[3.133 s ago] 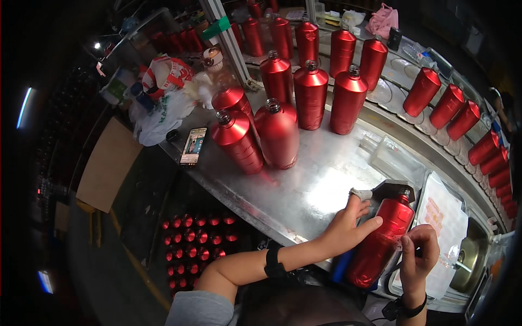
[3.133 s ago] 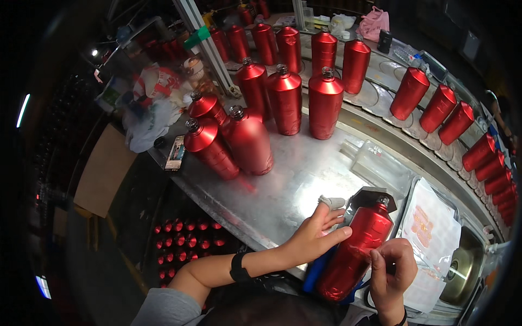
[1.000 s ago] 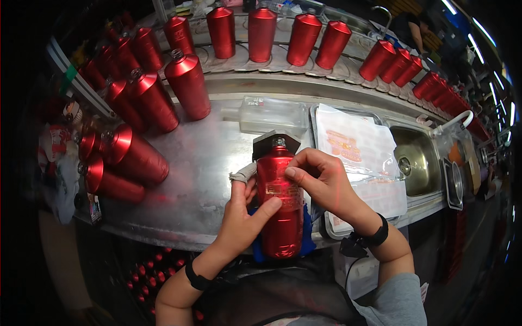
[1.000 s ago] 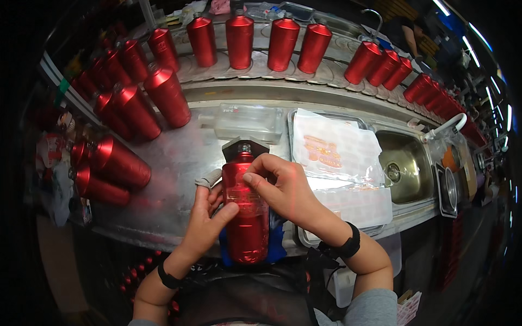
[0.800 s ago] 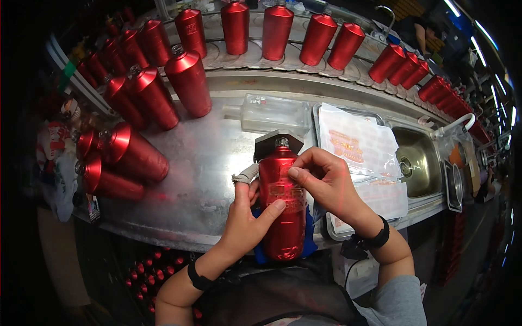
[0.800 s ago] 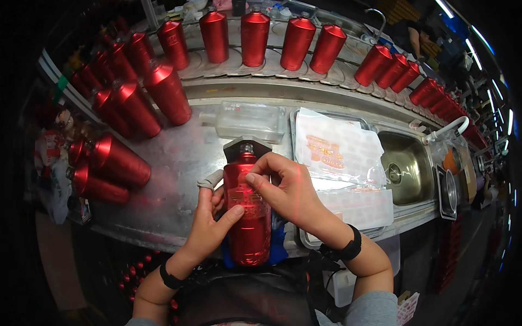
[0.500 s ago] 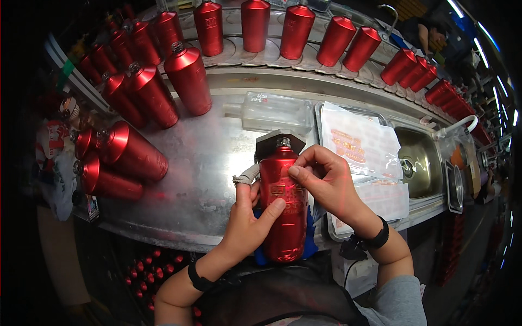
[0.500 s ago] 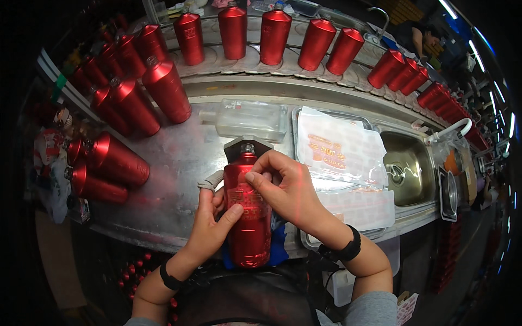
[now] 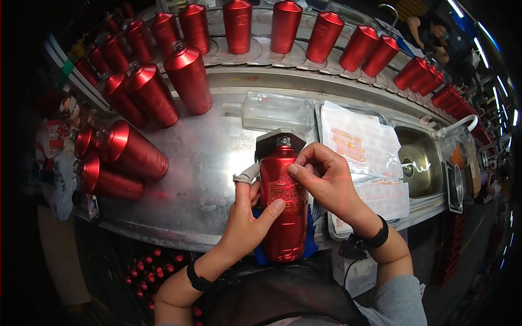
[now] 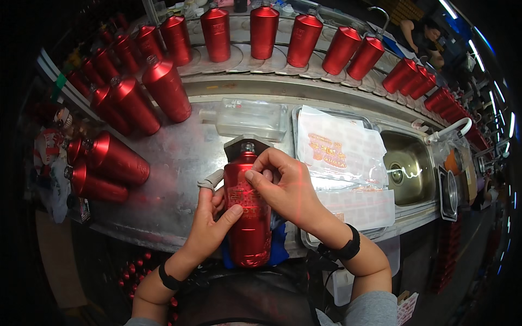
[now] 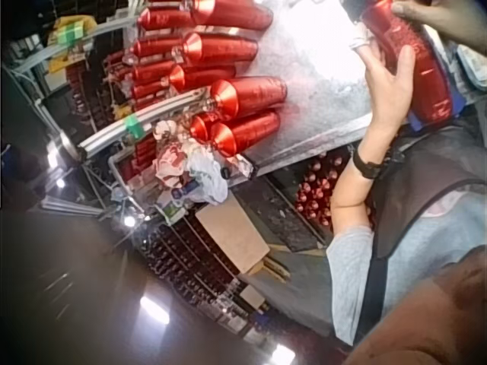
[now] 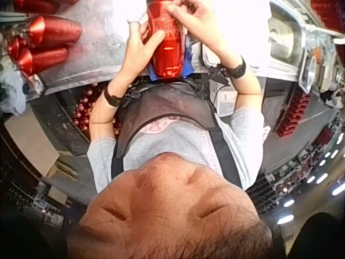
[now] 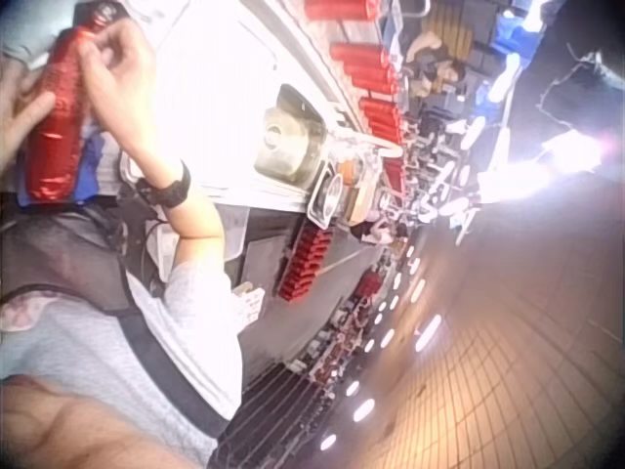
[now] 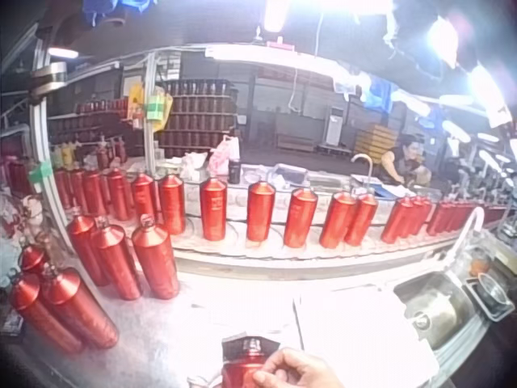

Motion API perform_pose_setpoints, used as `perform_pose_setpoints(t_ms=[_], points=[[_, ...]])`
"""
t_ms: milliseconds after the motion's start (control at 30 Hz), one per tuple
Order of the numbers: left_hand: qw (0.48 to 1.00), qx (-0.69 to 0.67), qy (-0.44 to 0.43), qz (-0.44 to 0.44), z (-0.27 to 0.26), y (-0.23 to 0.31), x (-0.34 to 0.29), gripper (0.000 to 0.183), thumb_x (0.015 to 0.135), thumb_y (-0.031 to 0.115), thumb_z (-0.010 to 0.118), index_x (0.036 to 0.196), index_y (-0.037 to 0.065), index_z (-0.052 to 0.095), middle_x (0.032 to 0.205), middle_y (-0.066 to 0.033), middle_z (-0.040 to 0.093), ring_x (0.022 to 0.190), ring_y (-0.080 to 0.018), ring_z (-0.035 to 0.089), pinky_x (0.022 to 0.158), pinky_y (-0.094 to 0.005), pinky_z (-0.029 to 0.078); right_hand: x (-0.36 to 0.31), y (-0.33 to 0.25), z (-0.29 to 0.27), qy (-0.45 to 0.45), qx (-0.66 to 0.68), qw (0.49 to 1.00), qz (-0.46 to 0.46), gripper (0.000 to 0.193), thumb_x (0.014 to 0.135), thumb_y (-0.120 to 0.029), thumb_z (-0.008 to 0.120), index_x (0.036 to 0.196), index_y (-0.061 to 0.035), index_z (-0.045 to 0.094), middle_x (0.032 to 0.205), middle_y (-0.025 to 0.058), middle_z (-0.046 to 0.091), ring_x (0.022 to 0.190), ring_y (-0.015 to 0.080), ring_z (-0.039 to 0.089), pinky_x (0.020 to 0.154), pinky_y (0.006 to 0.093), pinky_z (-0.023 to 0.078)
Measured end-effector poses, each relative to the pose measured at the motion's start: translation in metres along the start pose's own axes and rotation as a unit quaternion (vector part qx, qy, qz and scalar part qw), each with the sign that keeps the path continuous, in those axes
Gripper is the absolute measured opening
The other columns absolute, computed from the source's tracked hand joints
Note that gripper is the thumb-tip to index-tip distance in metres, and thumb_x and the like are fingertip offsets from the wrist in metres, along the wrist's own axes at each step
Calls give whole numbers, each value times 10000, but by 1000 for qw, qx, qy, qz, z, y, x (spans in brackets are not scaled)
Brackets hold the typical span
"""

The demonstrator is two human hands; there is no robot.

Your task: Apply adhesive labels to red metal bottles and wipe them clean.

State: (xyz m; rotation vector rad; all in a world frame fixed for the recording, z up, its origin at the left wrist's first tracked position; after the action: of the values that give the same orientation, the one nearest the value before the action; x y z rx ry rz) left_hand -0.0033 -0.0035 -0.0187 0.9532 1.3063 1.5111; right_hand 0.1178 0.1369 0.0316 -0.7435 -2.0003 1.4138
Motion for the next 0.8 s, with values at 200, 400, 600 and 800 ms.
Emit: perform_pose_setpoints(t_ms=[200,400,600,800], points=[[1000,3,8,-6,0,-2,-2,724,957,127,630,1512,48,172,1403,-193,451,1272,-217,497,1062,-368,412,-1,1,2,-2,-1,1000,19,138,864,-100,707,844,-14,601,672,-31,531,621,28,438,546,216,386],[1000,11,9,-9,-1,-3,-5,702,963,136,623,1504,40,187,1415,-205,446,1278,-222,495,1065,-367,410,-2,0,4,26,-8,999,28,110,876,-93,682,881,-16,604,678,-30,530,608,24,455,538,215,391],[997,-48,46,-25,-1,3,1,706,934,207,675,1458,-10,255,1390,-224,478,1288,-264,494,1108,-396,354,-9,19,1,47,82,994,58,128,927,-97,622,1007,-4,587,795,-1,559,622,7,489,549,190,398],[998,-50,36,-12,1,8,1,732,925,175,682,1465,-14,225,1363,-213,487,1242,-234,517,1086,-370,375,-20,18,8,28,129,990,55,137,948,-76,578,1065,-8,556,862,-13,546,629,-19,467,554,173,388]])
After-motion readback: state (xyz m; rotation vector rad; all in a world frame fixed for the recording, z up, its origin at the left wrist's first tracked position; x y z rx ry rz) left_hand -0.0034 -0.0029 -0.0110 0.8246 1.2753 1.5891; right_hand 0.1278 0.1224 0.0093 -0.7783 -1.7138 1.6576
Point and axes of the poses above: each hand's wrist, its own x-axis towards the middle knuckle, its own z-axis out of the palm, y = z × x, the point moved 2 cm from there along x, towards the middle knuckle
